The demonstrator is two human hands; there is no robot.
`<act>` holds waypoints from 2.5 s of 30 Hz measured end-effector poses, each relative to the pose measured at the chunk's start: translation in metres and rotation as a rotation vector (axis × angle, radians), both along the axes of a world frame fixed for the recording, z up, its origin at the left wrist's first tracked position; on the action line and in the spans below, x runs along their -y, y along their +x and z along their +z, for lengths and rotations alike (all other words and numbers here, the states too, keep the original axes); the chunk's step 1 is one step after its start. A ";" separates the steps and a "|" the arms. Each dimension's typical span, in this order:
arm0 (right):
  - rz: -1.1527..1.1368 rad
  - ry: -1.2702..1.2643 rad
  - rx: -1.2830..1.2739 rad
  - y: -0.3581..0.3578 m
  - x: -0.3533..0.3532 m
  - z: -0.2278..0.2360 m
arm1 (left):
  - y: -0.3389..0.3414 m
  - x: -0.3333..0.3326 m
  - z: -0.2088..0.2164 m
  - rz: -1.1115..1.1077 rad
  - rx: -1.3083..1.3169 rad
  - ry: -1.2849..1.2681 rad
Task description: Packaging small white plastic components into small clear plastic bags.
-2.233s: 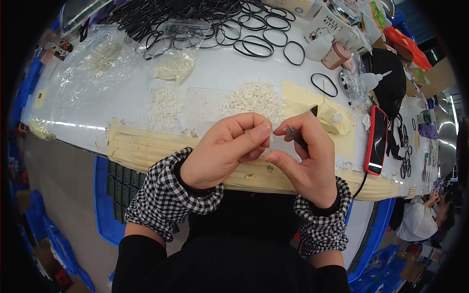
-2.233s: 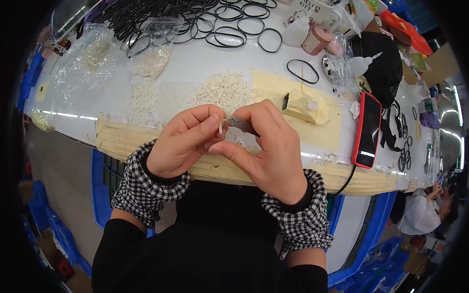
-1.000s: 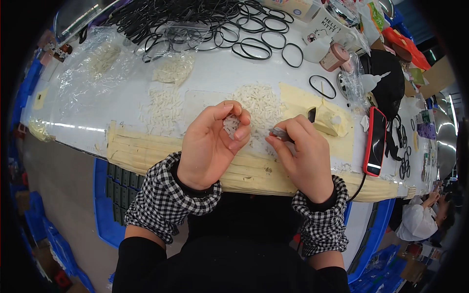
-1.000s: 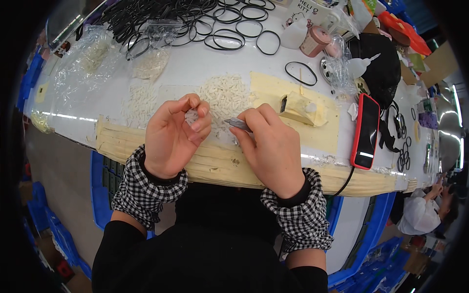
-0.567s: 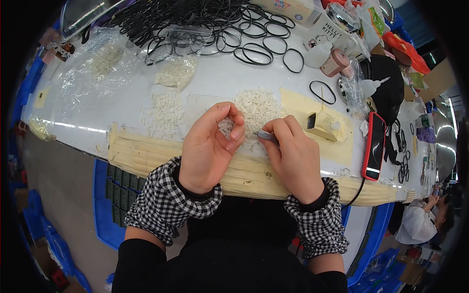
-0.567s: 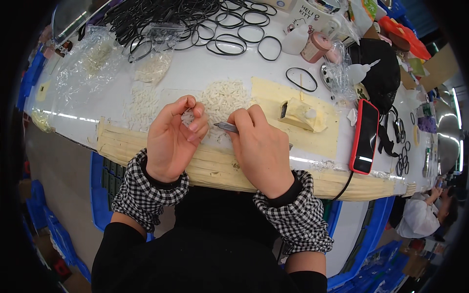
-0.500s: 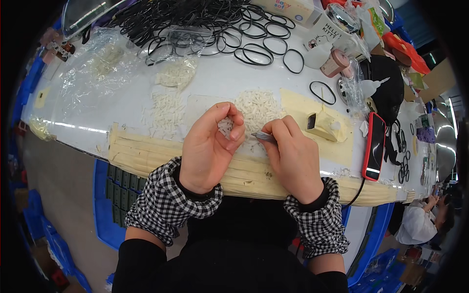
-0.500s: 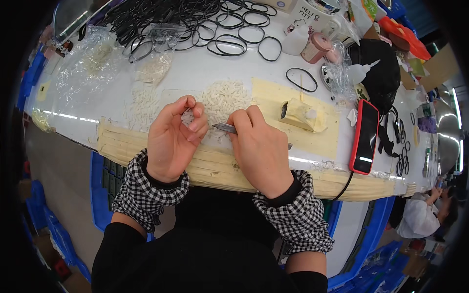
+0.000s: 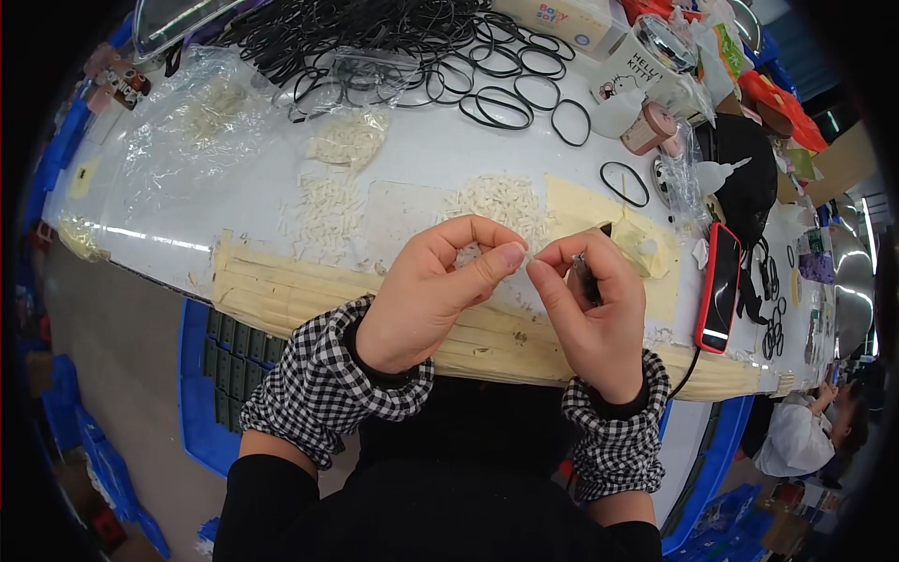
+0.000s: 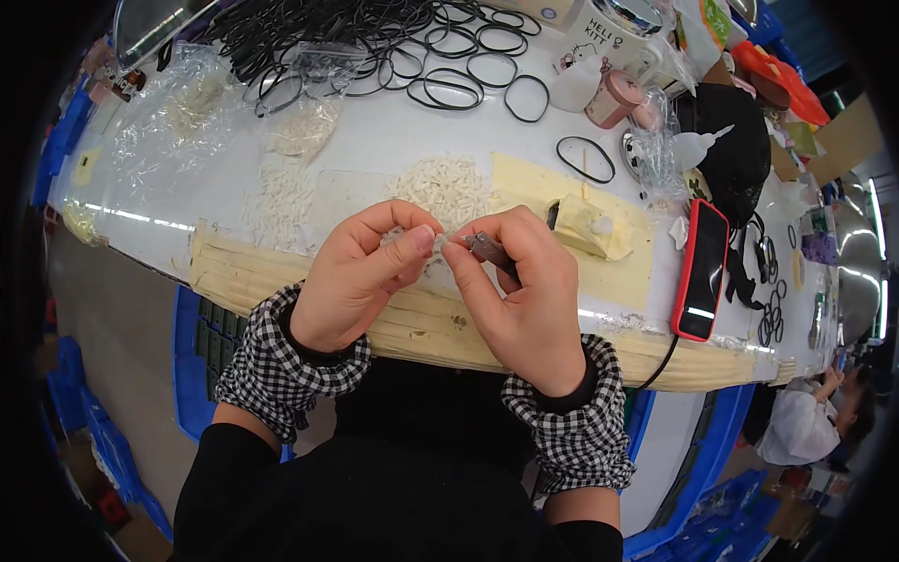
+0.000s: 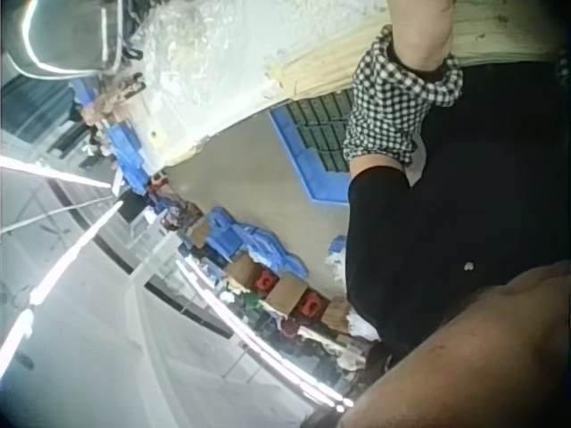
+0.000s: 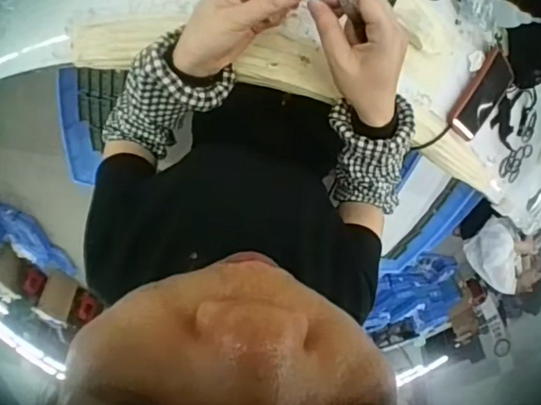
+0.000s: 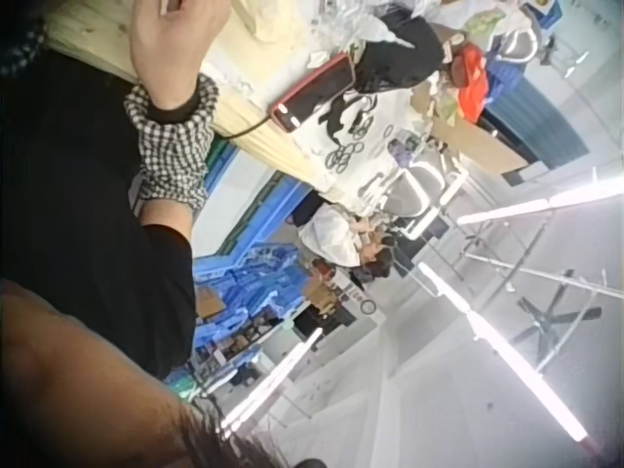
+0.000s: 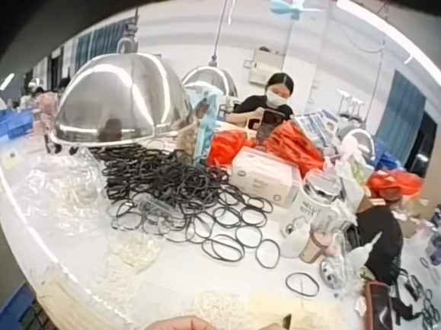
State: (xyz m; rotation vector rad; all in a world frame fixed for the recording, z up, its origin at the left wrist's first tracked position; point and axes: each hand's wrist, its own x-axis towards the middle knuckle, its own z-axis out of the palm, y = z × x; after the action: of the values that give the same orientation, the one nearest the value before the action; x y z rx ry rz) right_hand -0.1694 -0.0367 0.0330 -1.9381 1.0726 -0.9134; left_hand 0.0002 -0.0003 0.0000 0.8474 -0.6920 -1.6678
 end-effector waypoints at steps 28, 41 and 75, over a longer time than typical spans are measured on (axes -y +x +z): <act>-0.036 -0.460 -0.421 0.003 -0.004 -0.010 | 0.002 0.000 -0.003 -0.128 -0.214 0.007; -0.017 -0.417 -0.407 0.001 -0.003 -0.008 | 0.000 0.000 -0.007 -0.113 -0.223 -0.032; -0.072 -0.234 -0.177 -0.011 0.008 -0.026 | 0.002 0.005 -0.007 0.197 -0.443 0.082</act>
State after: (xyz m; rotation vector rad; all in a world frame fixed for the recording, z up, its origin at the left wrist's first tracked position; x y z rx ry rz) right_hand -0.1803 -0.0449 0.0067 -2.2191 1.1875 -0.9566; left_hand 0.0023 -0.0049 -0.0066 0.5524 -0.2283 -1.6357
